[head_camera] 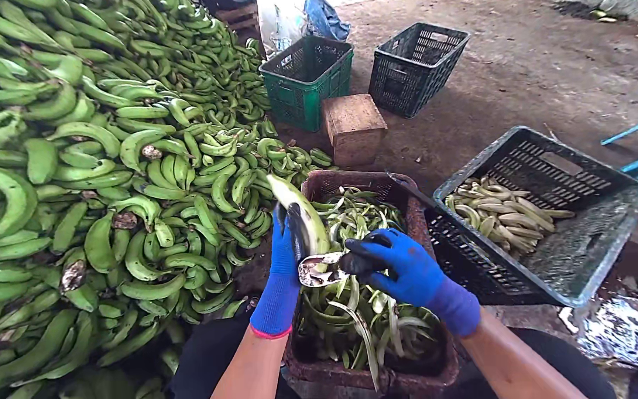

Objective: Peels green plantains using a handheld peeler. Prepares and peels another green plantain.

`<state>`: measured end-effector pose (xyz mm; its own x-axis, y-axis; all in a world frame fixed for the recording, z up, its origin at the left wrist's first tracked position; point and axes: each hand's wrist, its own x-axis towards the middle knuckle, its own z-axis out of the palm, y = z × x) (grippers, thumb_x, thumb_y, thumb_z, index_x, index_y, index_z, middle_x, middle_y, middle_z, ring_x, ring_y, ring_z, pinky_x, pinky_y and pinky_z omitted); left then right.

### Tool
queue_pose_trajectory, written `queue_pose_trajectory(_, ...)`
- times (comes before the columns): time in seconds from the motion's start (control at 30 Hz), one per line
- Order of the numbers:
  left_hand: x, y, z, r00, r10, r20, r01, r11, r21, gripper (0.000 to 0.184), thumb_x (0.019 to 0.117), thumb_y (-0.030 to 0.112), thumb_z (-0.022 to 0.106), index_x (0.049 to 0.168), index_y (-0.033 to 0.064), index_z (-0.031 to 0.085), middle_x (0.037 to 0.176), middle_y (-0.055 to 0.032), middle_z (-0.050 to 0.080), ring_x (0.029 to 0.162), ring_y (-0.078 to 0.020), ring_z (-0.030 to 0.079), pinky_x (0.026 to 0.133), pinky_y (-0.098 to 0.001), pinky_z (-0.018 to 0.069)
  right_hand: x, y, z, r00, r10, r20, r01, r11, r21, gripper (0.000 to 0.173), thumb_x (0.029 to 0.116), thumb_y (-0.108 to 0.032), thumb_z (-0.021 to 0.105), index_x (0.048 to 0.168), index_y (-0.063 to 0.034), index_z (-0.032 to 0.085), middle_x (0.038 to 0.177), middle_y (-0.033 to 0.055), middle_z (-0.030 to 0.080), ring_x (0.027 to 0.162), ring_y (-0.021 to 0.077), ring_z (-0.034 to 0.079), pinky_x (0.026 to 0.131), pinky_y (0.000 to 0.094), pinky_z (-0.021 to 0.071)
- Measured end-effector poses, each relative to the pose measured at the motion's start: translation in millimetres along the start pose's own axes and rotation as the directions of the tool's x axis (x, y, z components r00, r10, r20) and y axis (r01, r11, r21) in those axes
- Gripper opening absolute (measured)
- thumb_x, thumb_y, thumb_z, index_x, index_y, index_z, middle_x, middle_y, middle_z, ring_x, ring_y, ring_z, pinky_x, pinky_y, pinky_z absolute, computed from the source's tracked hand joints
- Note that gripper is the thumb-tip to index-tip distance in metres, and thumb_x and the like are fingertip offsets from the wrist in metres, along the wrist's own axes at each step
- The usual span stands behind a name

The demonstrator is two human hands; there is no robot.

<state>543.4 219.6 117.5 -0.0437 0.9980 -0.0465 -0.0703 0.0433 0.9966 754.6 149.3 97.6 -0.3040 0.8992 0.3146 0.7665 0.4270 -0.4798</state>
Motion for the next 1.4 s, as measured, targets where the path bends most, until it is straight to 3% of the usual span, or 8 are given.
queue_pose_trajectory(0.13, -8, 2, -2, 0.991, 0.025, 0.134, -0.024, 1.000, -0.012, 0.045, 0.1108, 0.018, 0.032, 0.152, 0.0007, 0.033, 0.130, -0.0098, 0.057, 0.109, 0.0001, 0.057, 0.096, -0.0186, 0.0468, 19, 13, -8, 0.999, 0.032, -0.010, -0.032, 0.999, -0.015, 0.047, 0.0889, -0.032, 0.070, 0.134, -0.0182, 0.070, 0.121, 0.0231, 0.068, 0.110, 0.0434, 0.065, 0.091, 0.0623, 0.0523)
queue_pose_trajectory(0.27, -17, 8, -9, 0.743, -0.172, 0.646, 0.096, 0.984, 0.151, 0.051, 0.1072, 0.025, 0.036, 0.152, 0.0016, 0.034, 0.127, -0.0055, 0.060, 0.105, 0.0006, 0.061, 0.093, -0.0192, 0.0515, 36, 43, -32, 0.979, 0.193, -0.071, -0.192, 0.981, 0.020, 0.055, 0.0901, -0.011, 0.070, 0.144, -0.0187, 0.060, 0.129, 0.0232, 0.063, 0.115, 0.0428, 0.061, 0.095, 0.0635, 0.0496)
queue_pose_trajectory(0.53, -5, -7, -3, 0.757, -0.239, 0.608, 0.043, 0.947, 0.318, 0.050, 0.1096, 0.022, 0.036, 0.155, 0.0011, 0.034, 0.146, -0.0189, 0.051, 0.128, -0.0141, 0.054, 0.109, -0.0299, 0.0427, 37, 35, -18, 0.901, 0.433, -0.003, -0.433, 0.901, 0.010, 0.051, 0.1007, -0.017, 0.061, 0.151, -0.0215, 0.053, 0.130, 0.0229, 0.061, 0.116, 0.0422, 0.060, 0.095, 0.0633, 0.0482)
queue_pose_trajectory(0.67, -11, -8, 0, 0.642, -0.227, 0.732, -0.051, 0.941, 0.336, 0.061, 0.1057, 0.030, 0.041, 0.158, 0.0009, 0.027, 0.149, -0.0167, 0.049, 0.129, -0.0092, 0.053, 0.109, -0.0261, 0.0423, 34, 52, -18, 0.802, 0.590, -0.090, -0.587, 0.807, 0.059, 0.044, 0.1088, -0.025, 0.048, 0.152, -0.0169, 0.049, 0.136, 0.0264, 0.059, 0.121, 0.0472, 0.059, 0.097, 0.0702, 0.0454)
queue_pose_trajectory(0.83, 1, -23, 8, 0.957, -0.105, 0.272, 0.089, 0.994, 0.069, 0.043, 0.1112, 0.020, 0.031, 0.148, 0.0004, 0.042, 0.129, -0.0158, 0.061, 0.111, -0.0136, 0.061, 0.097, -0.0311, 0.0500, 22, 31, -19, 0.879, 0.475, -0.037, -0.473, 0.880, 0.051, 0.050, 0.1010, -0.018, 0.061, 0.150, -0.0158, 0.053, 0.133, 0.0247, 0.060, 0.118, 0.0432, 0.061, 0.098, 0.0656, 0.0483)
queue_pose_trajectory(1.0, 20, -21, 13, 0.973, -0.106, -0.207, 0.002, 0.893, -0.450, 0.042, 0.1112, 0.040, 0.031, 0.130, 0.0115, 0.055, 0.105, -0.0030, 0.065, 0.094, -0.0086, 0.065, 0.082, -0.0304, 0.0560, -2, -5, 22, 0.987, 0.157, -0.047, -0.154, 0.987, 0.056, 0.049, 0.0910, -0.038, 0.065, 0.137, -0.0220, 0.068, 0.117, 0.0178, 0.069, 0.107, 0.0374, 0.067, 0.088, 0.0575, 0.0540)
queue_pose_trajectory(1.23, 0, -14, 23, 0.982, 0.079, 0.170, 0.021, 0.856, -0.517, 0.042, 0.1117, 0.034, 0.024, 0.121, 0.0155, 0.060, 0.097, 0.0026, 0.069, 0.088, -0.0040, 0.067, 0.077, -0.0243, 0.0581, 13, 6, -11, 0.961, 0.244, -0.131, -0.238, 0.969, 0.061, 0.051, 0.0935, -0.029, 0.063, 0.144, -0.0203, 0.061, 0.122, 0.0191, 0.065, 0.108, 0.0378, 0.065, 0.087, 0.0598, 0.0530)
queue_pose_trajectory(1.4, -4, -2, 19, 0.958, -0.076, 0.276, 0.077, 0.997, 0.008, 0.045, 0.1119, 0.036, 0.027, 0.142, 0.0120, 0.050, 0.108, -0.0024, 0.064, 0.091, -0.0040, 0.063, 0.080, -0.0246, 0.0545, 9, 31, -21, 0.979, 0.081, -0.187, -0.100, 0.991, -0.093, 0.052, 0.0857, -0.033, 0.070, 0.136, -0.0172, 0.068, 0.119, 0.0209, 0.067, 0.106, 0.0413, 0.065, 0.087, 0.0597, 0.0512)
